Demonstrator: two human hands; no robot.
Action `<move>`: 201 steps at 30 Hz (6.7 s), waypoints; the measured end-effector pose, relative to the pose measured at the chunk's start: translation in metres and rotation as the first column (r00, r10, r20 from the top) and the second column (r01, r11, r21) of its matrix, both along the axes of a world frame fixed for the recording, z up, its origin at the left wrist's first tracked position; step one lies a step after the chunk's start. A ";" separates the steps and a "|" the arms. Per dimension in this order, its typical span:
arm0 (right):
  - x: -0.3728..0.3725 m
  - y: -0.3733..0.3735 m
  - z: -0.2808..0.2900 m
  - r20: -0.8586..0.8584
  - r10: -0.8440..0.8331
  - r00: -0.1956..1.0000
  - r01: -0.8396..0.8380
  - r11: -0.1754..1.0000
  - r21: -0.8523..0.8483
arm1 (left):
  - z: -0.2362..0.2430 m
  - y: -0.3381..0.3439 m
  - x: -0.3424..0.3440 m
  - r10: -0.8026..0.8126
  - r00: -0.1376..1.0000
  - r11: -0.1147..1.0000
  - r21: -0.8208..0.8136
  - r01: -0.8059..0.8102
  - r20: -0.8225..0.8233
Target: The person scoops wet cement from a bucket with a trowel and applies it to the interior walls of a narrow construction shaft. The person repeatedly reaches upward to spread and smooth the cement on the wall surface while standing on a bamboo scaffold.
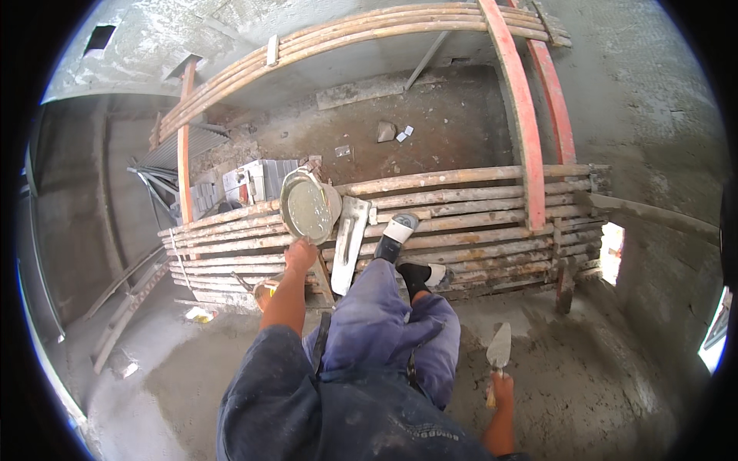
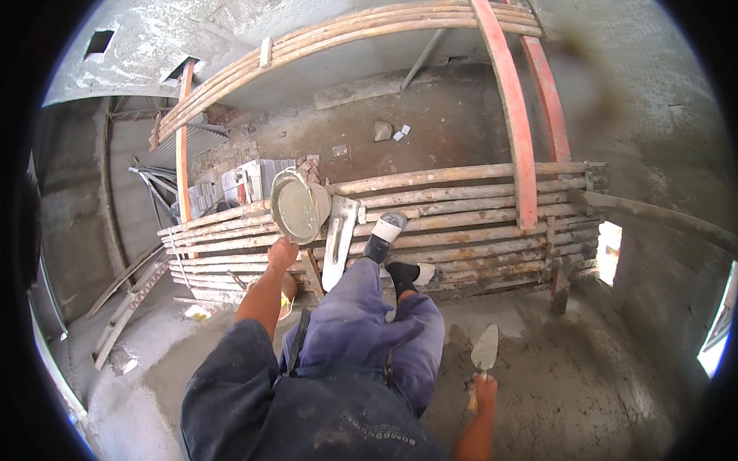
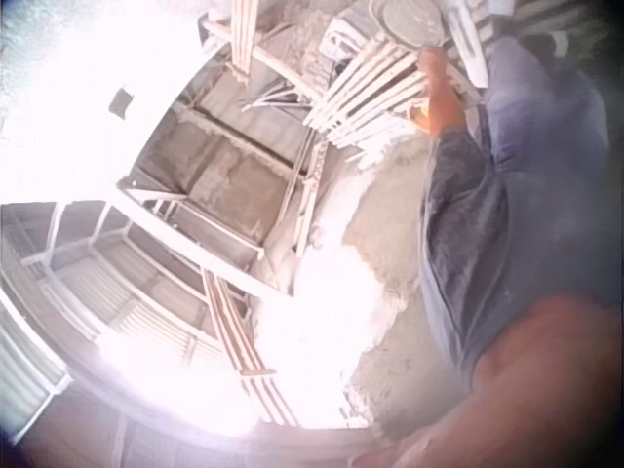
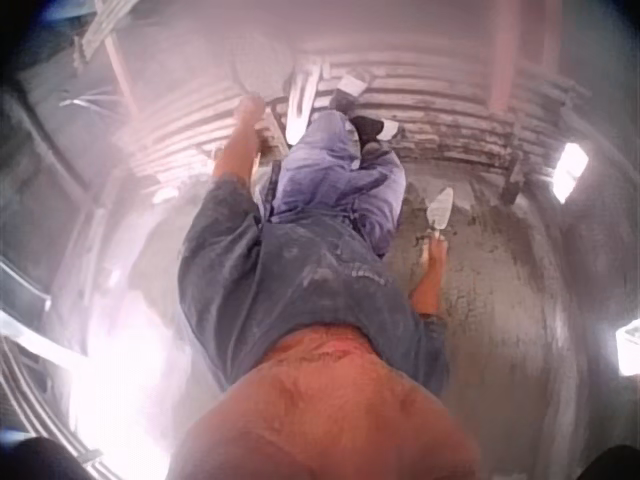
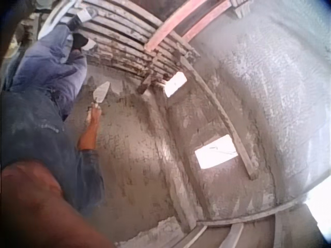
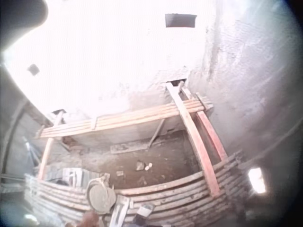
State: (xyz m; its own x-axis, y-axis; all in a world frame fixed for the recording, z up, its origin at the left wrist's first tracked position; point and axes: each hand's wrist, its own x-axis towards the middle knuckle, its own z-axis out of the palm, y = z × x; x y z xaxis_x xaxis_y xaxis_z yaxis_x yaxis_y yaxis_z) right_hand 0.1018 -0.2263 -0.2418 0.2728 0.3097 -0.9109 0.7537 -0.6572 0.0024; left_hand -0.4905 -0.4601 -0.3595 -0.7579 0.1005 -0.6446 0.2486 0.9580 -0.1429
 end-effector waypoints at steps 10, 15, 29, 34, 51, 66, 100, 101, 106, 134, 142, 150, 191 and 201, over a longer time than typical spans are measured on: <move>-0.005 -0.045 -0.099 0.168 -0.102 0.981 0.124 0.984 -0.128 | -0.190 0.047 -0.122 -0.666 0.746 0.718 -0.252 0.649 0.024; -0.005 -0.062 -0.123 0.184 -0.035 0.982 0.073 0.976 -0.206 | -0.221 0.019 -0.156 -0.751 0.641 0.584 -0.292 0.757 0.158; -0.027 -0.076 -0.093 0.152 -0.299 0.942 0.319 0.939 -0.126 | -0.128 -0.065 -0.171 -0.169 0.858 0.936 -0.193 0.294 0.485; -0.020 -0.096 -0.088 0.092 -0.390 0.916 0.399 0.909 -0.122 | -0.107 -0.024 -0.099 -0.132 0.977 0.971 0.221 0.093 0.168; 0.029 -0.145 0.005 0.064 -0.585 0.809 0.588 0.804 -0.088 | 0.101 0.229 0.095 -0.703 0.680 0.698 0.384 0.604 0.209; 0.100 -0.062 -0.019 -0.073 -0.874 0.481 0.872 0.485 -0.069 | 0.112 0.591 0.385 -0.996 0.039 0.074 0.521 0.850 0.078; 0.080 0.044 -0.038 -0.272 -0.840 0.469 0.848 0.514 -0.126 | 0.026 0.596 0.402 -0.956 -0.168 -0.123 0.193 0.973 0.241; 0.087 0.060 -0.018 -0.308 -0.848 0.432 0.857 0.492 -0.153 | 0.051 0.577 0.390 -0.935 -0.116 -0.100 0.066 0.993 0.335; 0.086 0.098 0.048 -0.400 -0.817 0.416 0.824 0.524 -0.214 | 0.077 0.526 0.343 -0.901 -0.023 0.015 0.083 0.996 0.433; 0.241 0.416 -0.222 -0.032 -0.282 0.959 0.197 0.581 0.790 | -0.209 0.815 0.540 -0.944 -0.128 -0.306 0.668 0.679 -0.303; 0.197 0.352 -0.202 -0.242 -0.613 0.752 0.563 0.408 0.718 | -0.228 0.802 0.546 -0.972 -0.143 -0.234 0.707 0.667 -0.187; 0.162 0.323 -0.198 -0.314 -0.654 0.688 0.671 0.410 0.618 | -0.232 0.809 0.541 -0.956 -0.222 -0.293 0.654 0.697 -0.192; 0.159 0.475 -0.224 0.435 0.256 0.863 -0.468 0.729 0.500 | -0.265 0.820 0.538 -0.495 0.487 0.726 0.651 -0.222 0.719; 0.172 0.542 -0.308 0.653 0.610 0.449 -0.847 0.524 0.093 | -0.275 0.809 0.545 -0.595 0.530 0.608 0.770 -0.195 0.604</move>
